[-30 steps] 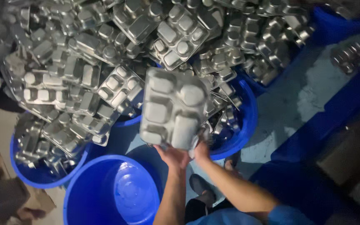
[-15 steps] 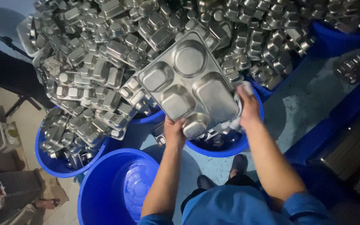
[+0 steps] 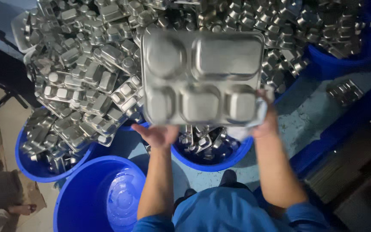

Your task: The person wipes stainless steel compartmentalized trays with a white cloth, picking them from a large pile and placing them into a blue bin. The person handles the trays one at a time, wiping both sides before stacking them.

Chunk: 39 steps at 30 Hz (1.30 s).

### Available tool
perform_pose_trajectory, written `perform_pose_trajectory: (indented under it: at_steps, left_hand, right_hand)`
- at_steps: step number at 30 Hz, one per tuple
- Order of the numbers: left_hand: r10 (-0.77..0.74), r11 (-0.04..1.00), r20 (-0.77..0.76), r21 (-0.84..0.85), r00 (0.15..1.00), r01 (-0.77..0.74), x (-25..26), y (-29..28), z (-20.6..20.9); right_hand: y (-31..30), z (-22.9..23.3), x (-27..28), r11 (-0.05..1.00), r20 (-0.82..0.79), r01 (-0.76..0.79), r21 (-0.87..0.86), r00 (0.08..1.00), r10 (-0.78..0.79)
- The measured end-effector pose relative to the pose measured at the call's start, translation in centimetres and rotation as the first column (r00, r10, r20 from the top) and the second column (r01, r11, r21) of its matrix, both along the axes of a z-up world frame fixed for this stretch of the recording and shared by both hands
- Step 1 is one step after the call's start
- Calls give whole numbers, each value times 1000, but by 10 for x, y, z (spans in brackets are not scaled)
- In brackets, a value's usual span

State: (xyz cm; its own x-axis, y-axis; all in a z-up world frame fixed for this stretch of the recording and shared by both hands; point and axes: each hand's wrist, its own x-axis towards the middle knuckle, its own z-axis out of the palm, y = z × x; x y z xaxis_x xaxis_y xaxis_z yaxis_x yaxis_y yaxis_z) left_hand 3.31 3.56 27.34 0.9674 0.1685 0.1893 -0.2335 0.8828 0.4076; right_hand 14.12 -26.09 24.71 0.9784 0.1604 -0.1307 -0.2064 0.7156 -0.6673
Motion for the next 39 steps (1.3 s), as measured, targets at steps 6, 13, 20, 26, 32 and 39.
perform_pose_trajectory:
  at_steps: [6,13,20,26,32,39]
  left_hand:
    - [-28,989,99,150,995,13,42,-5,-47]
    - [39,996,114,71,993,-47,92,-76,-97]
    - [76,983,62,159,995,-86,99,-56,-92]
    - [65,974,9,215,998,-65,81,-25,-110]
    - [-128,989,14,82,992,126,71,-22,-93]
    - [-218,966,97,165,971,201,78,-25,-58]
  right_hand:
    - [-79,9,47,967,63,-2,-255,998,18]
    - [12,-17,57,949,-191,315,18,933,-306]
    - [72,-95,-57,898,-220,-22,-439,972,-84]
    - [-14,-59,40,879,80,454,-143,891,-447]
    - [9,64,7,518,624,353,-779,355,696]
    - [109,103,-32,307,651,683,-663,323,686]
